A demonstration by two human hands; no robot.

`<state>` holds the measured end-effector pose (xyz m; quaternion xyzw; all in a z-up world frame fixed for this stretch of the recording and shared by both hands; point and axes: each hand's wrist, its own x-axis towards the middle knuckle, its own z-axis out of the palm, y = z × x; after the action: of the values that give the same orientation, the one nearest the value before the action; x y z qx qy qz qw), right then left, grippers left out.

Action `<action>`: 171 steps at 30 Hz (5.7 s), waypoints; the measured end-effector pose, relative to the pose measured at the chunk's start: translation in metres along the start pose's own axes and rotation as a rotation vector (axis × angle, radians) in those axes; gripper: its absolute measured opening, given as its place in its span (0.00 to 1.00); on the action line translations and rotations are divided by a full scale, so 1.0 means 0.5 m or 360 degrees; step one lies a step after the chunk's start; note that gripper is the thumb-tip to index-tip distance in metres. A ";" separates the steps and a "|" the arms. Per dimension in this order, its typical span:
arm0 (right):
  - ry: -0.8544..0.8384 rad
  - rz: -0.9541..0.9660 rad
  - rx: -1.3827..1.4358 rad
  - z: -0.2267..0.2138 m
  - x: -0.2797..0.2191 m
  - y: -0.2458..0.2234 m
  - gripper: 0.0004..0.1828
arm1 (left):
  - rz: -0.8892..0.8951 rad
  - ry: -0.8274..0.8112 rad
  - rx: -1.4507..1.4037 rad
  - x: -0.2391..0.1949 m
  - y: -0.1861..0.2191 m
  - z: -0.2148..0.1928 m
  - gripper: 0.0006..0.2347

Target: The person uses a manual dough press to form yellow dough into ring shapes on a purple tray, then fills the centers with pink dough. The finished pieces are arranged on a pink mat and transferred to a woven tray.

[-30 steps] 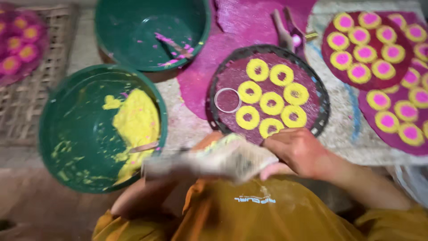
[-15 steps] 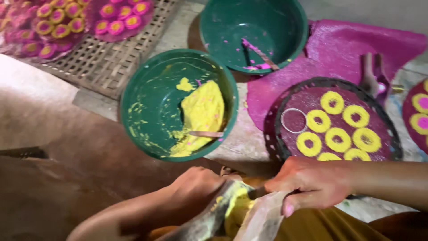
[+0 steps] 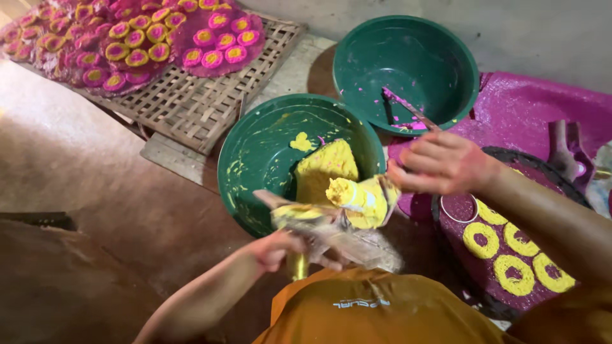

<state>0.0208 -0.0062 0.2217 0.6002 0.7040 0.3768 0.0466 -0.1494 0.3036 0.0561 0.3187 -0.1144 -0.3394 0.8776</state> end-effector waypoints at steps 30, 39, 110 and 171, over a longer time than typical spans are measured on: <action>0.0172 0.0344 0.0368 -0.030 0.128 -0.086 0.30 | 0.0357 0.0855 0.0766 -0.022 -0.050 -0.031 0.13; -0.0318 0.1246 0.1351 0.138 0.095 -0.117 0.23 | 0.1120 0.1439 0.1476 -0.024 0.028 -0.065 0.23; -0.1160 0.0627 0.0558 -0.074 0.258 -0.029 0.26 | 0.0667 0.1927 0.3316 -0.029 0.088 -0.093 0.20; -0.0415 0.1747 0.1957 0.225 0.104 -0.263 0.27 | 0.1275 0.2496 0.2340 0.042 0.146 -0.139 0.18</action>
<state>-0.0418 0.0938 0.0844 0.8153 0.3806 -0.1780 -0.3983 -0.0666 0.3641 0.0487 0.8188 0.2002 0.4052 0.3540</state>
